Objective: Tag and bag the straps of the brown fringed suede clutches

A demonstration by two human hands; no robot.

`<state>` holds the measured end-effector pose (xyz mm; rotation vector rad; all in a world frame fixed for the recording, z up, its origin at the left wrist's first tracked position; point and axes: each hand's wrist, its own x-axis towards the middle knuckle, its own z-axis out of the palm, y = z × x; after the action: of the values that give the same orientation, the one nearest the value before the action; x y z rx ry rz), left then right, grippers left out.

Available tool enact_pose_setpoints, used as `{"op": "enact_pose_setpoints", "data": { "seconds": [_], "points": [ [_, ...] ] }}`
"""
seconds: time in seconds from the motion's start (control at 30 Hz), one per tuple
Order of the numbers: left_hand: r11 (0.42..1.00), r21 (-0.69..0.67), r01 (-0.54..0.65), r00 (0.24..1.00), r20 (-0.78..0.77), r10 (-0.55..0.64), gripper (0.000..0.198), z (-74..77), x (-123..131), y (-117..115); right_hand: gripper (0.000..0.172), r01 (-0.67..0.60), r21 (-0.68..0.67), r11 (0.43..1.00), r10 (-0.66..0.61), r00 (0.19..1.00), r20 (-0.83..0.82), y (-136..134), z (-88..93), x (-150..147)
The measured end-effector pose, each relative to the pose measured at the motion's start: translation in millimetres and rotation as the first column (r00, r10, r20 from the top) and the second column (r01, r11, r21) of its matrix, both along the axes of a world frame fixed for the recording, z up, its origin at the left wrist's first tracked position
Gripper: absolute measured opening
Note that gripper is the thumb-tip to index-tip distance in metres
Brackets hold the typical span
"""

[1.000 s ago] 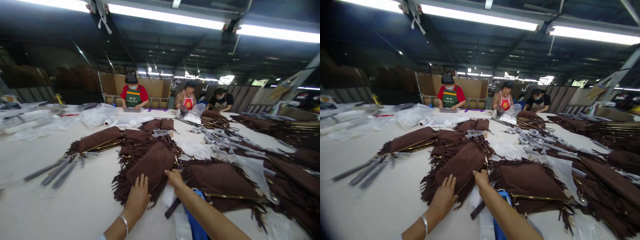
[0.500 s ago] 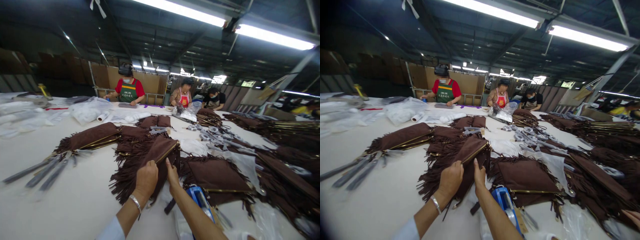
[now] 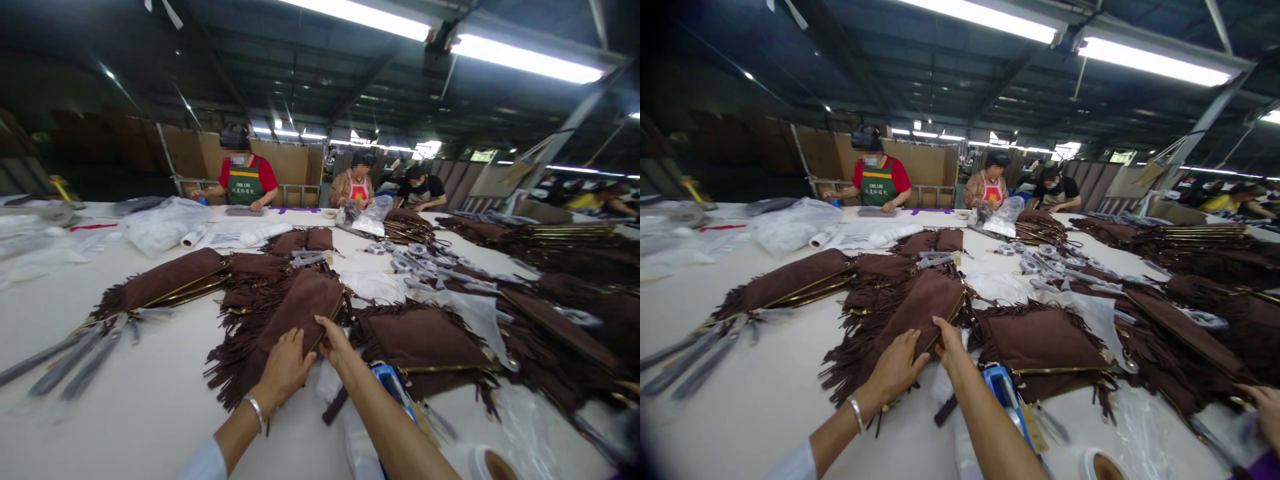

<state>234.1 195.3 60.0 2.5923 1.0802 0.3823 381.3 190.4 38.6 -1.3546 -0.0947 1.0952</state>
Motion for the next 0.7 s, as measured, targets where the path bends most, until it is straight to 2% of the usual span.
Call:
{"op": "enact_pose_setpoints", "data": {
  "seconds": [0.1, 0.2, 0.27, 0.33, 0.43, 0.53, 0.63, 0.7],
  "points": [
    [0.997, 0.081, -0.014, 0.999, -0.035, 0.017, 0.064, 19.4, -9, -4, 0.023, -0.003, 0.078, 0.997, 0.006, 0.999, -0.044, -1, 19.8, -13],
    [0.969, 0.238, -0.063, 0.993, -0.078, 0.084, 0.072, 41.5, -31, -14, 0.026, -0.042, 0.162, 0.986, 0.055, 0.995, -0.079, -8, 45.3, -41],
    [0.934, 0.347, -0.089, 0.987, -0.092, 0.128, 0.069, 51.4, -58, -24, 0.029, -0.078, 0.219, 0.973, 0.102, 0.990, -0.100, -21, 60.1, -67],
    [0.898, 0.432, -0.088, 0.987, -0.083, 0.137, 0.066, 51.8, -95, -38, 0.032, -0.128, 0.271, 0.954, 0.161, 0.981, -0.104, -39, 68.2, -97],
    [0.875, 0.479, -0.072, 0.988, -0.085, 0.128, 0.067, 30.0, -160, -68, 0.036, -0.243, 0.274, 0.931, 0.273, 0.959, -0.079, -73, 61.4, -141],
    [0.908, 0.412, -0.077, 0.971, -0.175, 0.162, 0.067, -10.7, -215, -100, 0.044, -0.381, 0.150, 0.912, 0.400, 0.908, -0.122, -107, 35.2, -175],
    [0.953, 0.296, -0.066, 0.949, -0.275, 0.151, 0.068, -46.3, -240, -120, 0.054, -0.394, 0.040, 0.918, 0.394, 0.901, -0.182, -129, 7.0, -195],
    [0.969, 0.239, -0.059, 0.950, -0.284, 0.128, 0.070, -55.6, -243, -124, 0.058, -0.327, 0.068, 0.943, 0.334, 0.923, -0.189, -133, -4.8, -201]
  ]
}}
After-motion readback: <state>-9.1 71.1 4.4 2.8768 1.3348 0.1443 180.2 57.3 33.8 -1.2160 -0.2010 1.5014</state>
